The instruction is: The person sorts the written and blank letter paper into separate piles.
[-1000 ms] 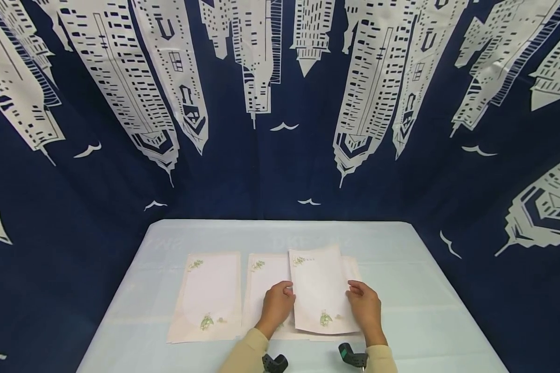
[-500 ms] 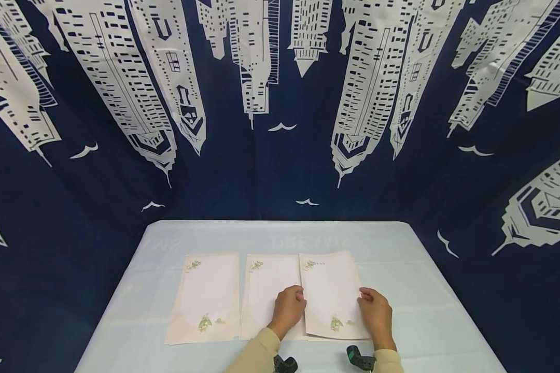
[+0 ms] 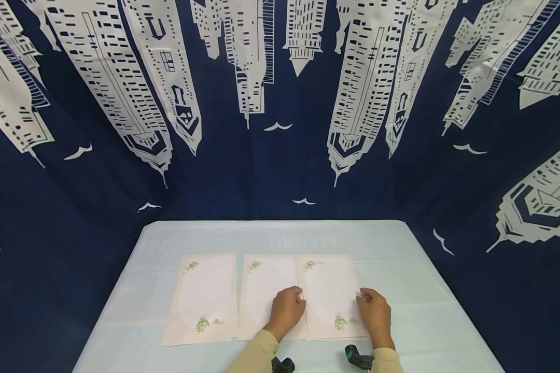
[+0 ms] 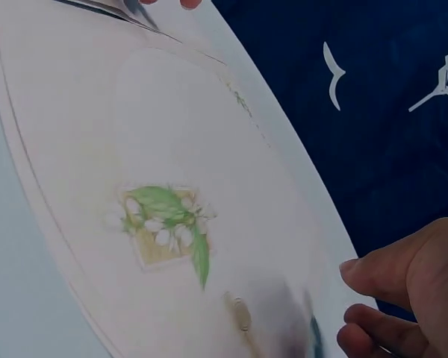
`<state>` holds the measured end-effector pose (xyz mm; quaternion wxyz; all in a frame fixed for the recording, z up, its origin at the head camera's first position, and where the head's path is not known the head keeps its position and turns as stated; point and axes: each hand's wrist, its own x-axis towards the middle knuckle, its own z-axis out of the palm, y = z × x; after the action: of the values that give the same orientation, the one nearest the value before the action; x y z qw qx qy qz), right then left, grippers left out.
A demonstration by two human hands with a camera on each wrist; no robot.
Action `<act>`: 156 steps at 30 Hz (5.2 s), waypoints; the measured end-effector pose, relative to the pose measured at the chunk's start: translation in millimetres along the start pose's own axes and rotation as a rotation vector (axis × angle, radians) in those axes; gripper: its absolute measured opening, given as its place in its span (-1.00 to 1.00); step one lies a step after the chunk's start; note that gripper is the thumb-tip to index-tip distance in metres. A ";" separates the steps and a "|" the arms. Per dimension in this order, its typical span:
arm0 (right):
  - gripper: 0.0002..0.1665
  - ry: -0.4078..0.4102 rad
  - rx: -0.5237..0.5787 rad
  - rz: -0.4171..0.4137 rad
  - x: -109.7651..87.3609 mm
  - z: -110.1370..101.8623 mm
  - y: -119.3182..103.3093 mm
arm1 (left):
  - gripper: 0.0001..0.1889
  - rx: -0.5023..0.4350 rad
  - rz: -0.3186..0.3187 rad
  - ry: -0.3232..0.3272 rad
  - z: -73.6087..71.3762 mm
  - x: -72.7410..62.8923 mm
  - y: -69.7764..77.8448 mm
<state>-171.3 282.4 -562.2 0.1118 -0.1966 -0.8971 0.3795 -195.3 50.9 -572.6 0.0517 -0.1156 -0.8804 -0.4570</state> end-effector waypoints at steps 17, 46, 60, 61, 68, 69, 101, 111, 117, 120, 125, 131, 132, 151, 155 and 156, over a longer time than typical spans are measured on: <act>-0.73 -0.141 0.073 -0.203 -25.5 57.1 -68.8 | -0.79 0.074 -0.103 0.176 -65.3 -9.7 -34.8; -0.66 -0.263 0.061 -0.171 -44.7 96.9 -92.8 | -0.69 -0.009 -0.315 0.226 -105.6 -24.6 -61.9; -0.71 -0.189 0.236 -0.122 -39.8 104.4 -86.9 | -0.70 -0.110 -0.330 0.341 -104.5 -23.3 -68.8; -0.71 -0.191 0.263 -0.107 -39.3 104.8 -87.0 | -0.68 -0.122 -0.331 0.345 -104.3 -23.3 -69.0; -0.59 -0.237 0.385 -0.018 -38.9 104.9 -88.6 | -0.58 -0.181 -0.317 0.353 -105.9 -24.2 -70.2; -0.57 -0.247 0.403 -0.006 -39.1 104.8 -89.0 | -0.58 -0.187 -0.314 0.353 -107.0 -24.3 -70.1; -0.74 -0.511 0.534 -0.110 -57.9 168.4 -178.0 | -0.70 -0.103 -0.476 0.411 -211.9 -49.7 -116.0; -0.72 -0.536 0.461 -0.157 -70.5 198.3 -190.3 | -0.71 0.012 -0.522 0.479 -227.2 -61.5 -135.9; -0.75 -0.556 0.438 -0.162 -76.0 199.8 -192.3 | -0.69 0.090 -0.500 0.492 -225.2 -61.0 -141.1; -0.76 -0.556 0.431 -0.149 -76.5 199.5 -192.5 | -0.69 0.114 -0.493 0.495 -222.8 -60.0 -142.1; -0.76 -0.543 0.390 -0.170 -75.7 198.8 -192.3 | -0.70 0.154 -0.476 0.515 -220.1 -58.6 -144.3; -0.74 -0.553 0.364 -0.211 -71.3 188.5 -183.7 | -0.72 0.216 -0.458 0.540 -213.9 -57.6 -141.3; -0.75 -0.553 0.364 -0.216 -69.6 185.5 -180.7 | -0.73 0.224 -0.455 0.542 -212.3 -57.1 -140.1; -0.71 -0.431 0.274 -0.206 -40.5 116.5 -117.0 | -0.73 0.141 -0.330 0.357 -178.3 -51.0 -105.6; -0.71 -0.369 0.217 -0.184 -35.6 105.4 -106.6 | -0.74 0.116 -0.304 0.331 -163.6 -48.2 -96.0; -0.71 -0.353 0.200 -0.177 -34.2 103.5 -103.8 | -0.75 0.107 -0.297 0.325 -159.6 -47.4 -92.9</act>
<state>-204.5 135.7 -559.9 0.0050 -0.0355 -0.8744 0.4838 -175.1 -138.4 -563.5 0.1310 0.0934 -0.8908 -0.4249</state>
